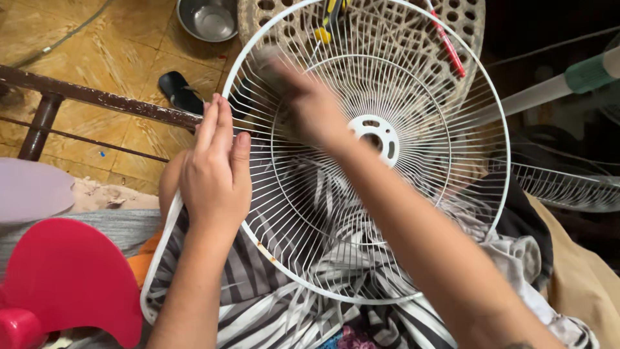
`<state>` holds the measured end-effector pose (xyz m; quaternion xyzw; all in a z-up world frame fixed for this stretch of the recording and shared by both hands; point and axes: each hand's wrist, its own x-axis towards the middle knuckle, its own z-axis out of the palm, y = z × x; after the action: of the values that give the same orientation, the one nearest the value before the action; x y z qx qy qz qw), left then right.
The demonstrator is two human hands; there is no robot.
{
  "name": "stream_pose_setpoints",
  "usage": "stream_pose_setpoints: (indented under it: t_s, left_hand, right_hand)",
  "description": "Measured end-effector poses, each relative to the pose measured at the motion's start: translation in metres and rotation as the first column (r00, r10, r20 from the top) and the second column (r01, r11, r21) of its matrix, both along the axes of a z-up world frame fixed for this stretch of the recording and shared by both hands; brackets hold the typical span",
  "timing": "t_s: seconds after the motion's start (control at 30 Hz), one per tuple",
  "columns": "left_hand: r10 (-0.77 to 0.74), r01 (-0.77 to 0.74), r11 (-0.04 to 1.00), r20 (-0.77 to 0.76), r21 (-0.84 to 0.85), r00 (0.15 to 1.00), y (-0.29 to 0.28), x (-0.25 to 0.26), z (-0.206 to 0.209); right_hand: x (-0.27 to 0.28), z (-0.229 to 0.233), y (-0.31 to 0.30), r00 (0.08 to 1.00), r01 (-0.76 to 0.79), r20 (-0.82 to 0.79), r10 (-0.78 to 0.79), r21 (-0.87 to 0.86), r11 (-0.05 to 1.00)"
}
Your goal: The person cleans the fan cage with a cloth, then attaches the cage to the fan motor. They insert a small metal piece into the motor hub, then mount a red fan blade onto the hub and secure it.
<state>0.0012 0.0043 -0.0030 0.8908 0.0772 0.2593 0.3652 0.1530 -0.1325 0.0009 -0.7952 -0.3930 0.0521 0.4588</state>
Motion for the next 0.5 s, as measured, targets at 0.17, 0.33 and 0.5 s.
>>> stream_pose_setpoints:
  t_s: [0.17,0.33,0.5]
  left_hand:
    - [-0.008,0.009,0.996,-0.016,0.088,1.000,0.000,-0.001,-0.003]
    - [0.018,-0.005,0.984,-0.069,0.178,0.997,-0.001,0.003,-0.001]
    - [0.077,-0.038,0.968,-0.151,0.247,0.986,-0.005,0.005,0.001]
  right_hand:
    - [-0.104,-0.012,0.002,0.995,-0.075,-0.066,0.076,0.022,0.997]
    - [-0.154,0.019,-0.065,0.905,-0.325,-0.316,0.286,-0.077,0.943]
    - [-0.177,0.050,-0.146,0.713,-0.468,-0.662,0.233,-0.202,0.860]
